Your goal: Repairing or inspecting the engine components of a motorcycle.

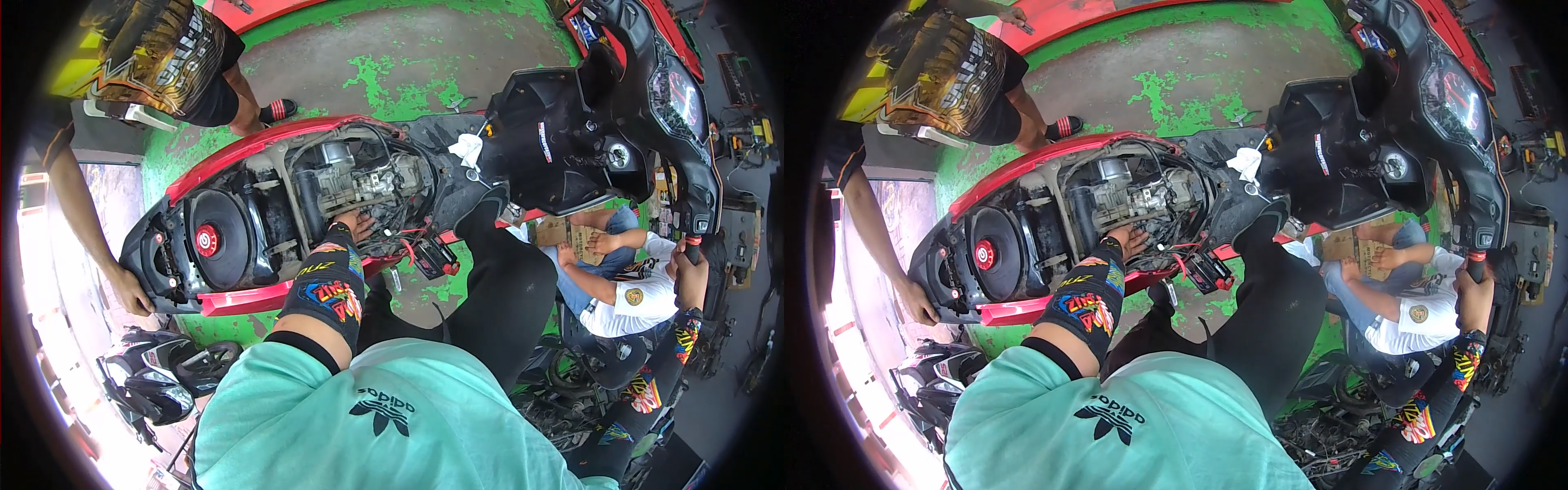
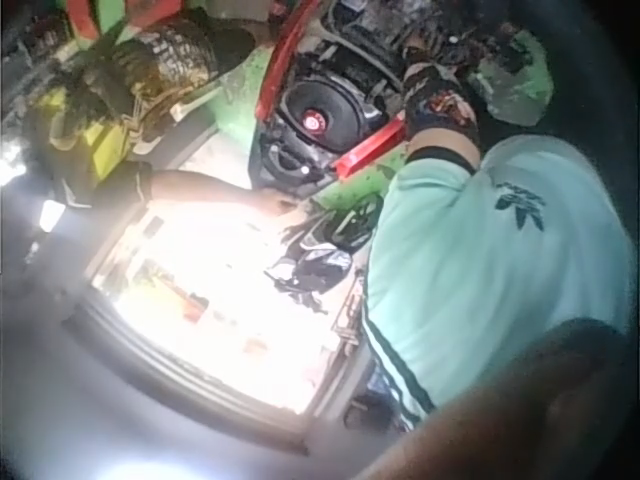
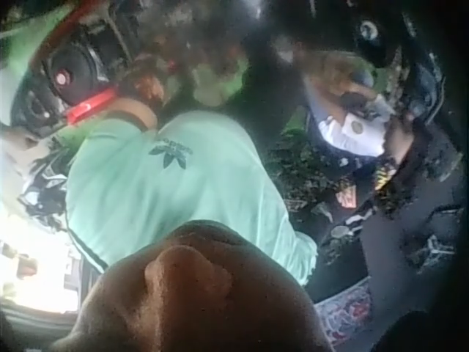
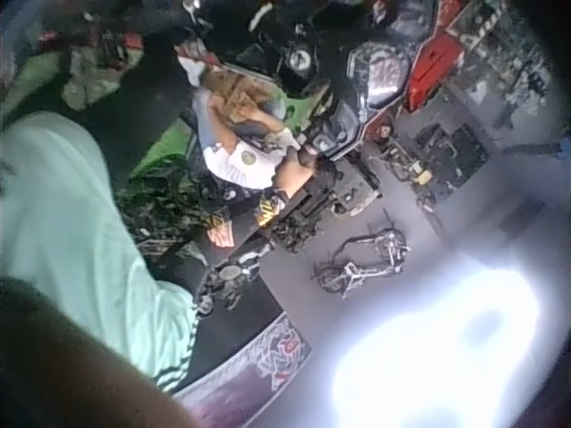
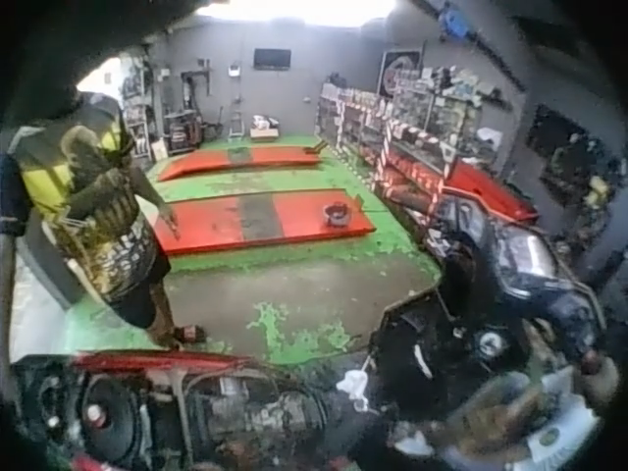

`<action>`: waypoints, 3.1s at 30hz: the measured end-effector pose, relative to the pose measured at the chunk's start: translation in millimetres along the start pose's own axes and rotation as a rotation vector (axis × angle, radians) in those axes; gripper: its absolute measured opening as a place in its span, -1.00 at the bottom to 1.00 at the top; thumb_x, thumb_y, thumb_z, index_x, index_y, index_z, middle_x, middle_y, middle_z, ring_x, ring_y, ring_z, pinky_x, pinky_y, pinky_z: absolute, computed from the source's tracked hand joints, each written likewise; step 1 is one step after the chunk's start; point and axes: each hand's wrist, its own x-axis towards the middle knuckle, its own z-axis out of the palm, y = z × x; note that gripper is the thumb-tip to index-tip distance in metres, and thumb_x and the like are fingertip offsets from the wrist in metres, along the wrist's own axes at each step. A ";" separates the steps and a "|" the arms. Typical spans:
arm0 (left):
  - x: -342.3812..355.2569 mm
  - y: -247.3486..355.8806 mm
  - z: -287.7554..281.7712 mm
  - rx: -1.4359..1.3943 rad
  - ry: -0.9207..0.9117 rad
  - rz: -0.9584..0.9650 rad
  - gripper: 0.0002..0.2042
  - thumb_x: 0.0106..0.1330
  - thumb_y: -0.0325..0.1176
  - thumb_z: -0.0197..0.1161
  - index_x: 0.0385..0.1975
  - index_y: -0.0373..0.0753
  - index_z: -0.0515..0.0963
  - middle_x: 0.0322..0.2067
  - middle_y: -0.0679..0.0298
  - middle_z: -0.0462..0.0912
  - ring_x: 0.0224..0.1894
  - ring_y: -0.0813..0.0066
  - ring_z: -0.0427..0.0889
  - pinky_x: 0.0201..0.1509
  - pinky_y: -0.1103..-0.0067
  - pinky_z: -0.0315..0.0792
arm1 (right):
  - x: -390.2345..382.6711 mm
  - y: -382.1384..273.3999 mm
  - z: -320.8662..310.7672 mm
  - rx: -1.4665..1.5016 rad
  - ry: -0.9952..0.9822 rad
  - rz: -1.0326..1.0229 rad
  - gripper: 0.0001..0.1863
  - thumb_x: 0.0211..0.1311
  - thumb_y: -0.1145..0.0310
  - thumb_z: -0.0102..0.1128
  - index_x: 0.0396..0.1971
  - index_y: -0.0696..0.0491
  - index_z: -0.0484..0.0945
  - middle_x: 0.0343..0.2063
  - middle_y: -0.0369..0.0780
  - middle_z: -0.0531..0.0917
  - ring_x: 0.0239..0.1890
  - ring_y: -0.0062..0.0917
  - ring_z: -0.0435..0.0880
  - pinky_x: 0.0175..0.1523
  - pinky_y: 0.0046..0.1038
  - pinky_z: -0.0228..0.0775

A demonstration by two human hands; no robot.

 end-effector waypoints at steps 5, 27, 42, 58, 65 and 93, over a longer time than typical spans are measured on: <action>4.0 -0.7 -2.2 0.009 -0.027 0.000 -0.67 0.60 -0.21 -0.10 0.28 -0.06 0.25 -0.11 0.27 0.54 0.11 0.14 0.62 0.30 0.06 0.38 | 1.3 0.0 2.8 0.025 -0.016 -0.077 -0.88 0.16 0.41 0.20 -0.31 0.06 0.51 -0.62 -0.37 0.49 -0.68 -0.72 0.34 -0.57 -0.57 0.11; 6.6 -3.2 -1.4 0.001 0.023 0.022 -0.74 0.58 -0.19 -0.11 0.15 -0.03 0.38 -0.06 0.22 0.57 0.13 0.09 0.62 0.28 0.02 0.34 | -0.2 -2.1 0.6 0.028 -0.027 -0.030 -0.89 0.16 0.43 0.18 -0.31 0.06 0.50 -0.61 -0.37 0.48 -0.65 -0.71 0.35 -0.53 -0.57 0.13; 8.5 0.6 -2.1 0.030 -0.013 -0.008 -0.60 0.61 -0.25 -0.17 0.37 -0.14 0.16 0.14 0.11 0.50 0.15 0.07 0.61 0.30 0.08 0.40 | -6.9 -13.1 3.4 -0.030 0.010 0.009 -0.90 0.17 0.42 0.19 -0.34 0.06 0.47 -0.65 -0.37 0.45 -0.73 -0.70 0.31 -0.62 -0.56 0.08; -24.8 85.2 33.9 0.907 -0.072 0.368 -0.67 0.36 -0.11 0.19 -0.17 -0.29 0.61 -0.36 0.21 0.72 -0.26 0.32 0.73 -0.18 0.33 0.57 | 2.2 8.4 0.5 -0.090 0.086 -0.012 -0.73 0.14 0.33 0.27 -0.22 0.18 0.57 -0.67 -0.39 0.50 -0.75 -0.75 0.37 -0.68 -0.59 0.11; -37.1 64.9 78.9 1.568 -0.037 0.982 -0.69 0.22 -0.20 0.29 -0.08 -0.16 0.61 -0.20 0.05 0.73 -0.12 0.04 0.71 -0.01 0.21 0.56 | 1.3 6.5 3.8 -0.046 0.103 -0.041 -0.65 0.16 0.33 0.25 -0.08 0.20 0.58 -0.62 -0.40 0.52 -0.72 -0.76 0.37 -0.66 -0.61 0.11; -296.4 185.9 -78.9 1.451 0.472 1.613 -0.83 0.22 -0.36 0.29 -0.24 -0.25 0.60 -0.39 0.15 0.60 -0.23 0.13 0.60 -0.07 0.29 0.46 | -87.5 -142.4 227.9 0.041 -0.095 -0.836 -0.82 0.12 0.44 0.36 -0.28 0.12 0.60 -0.31 -0.15 0.63 -0.24 -0.29 0.62 -0.11 -0.34 0.43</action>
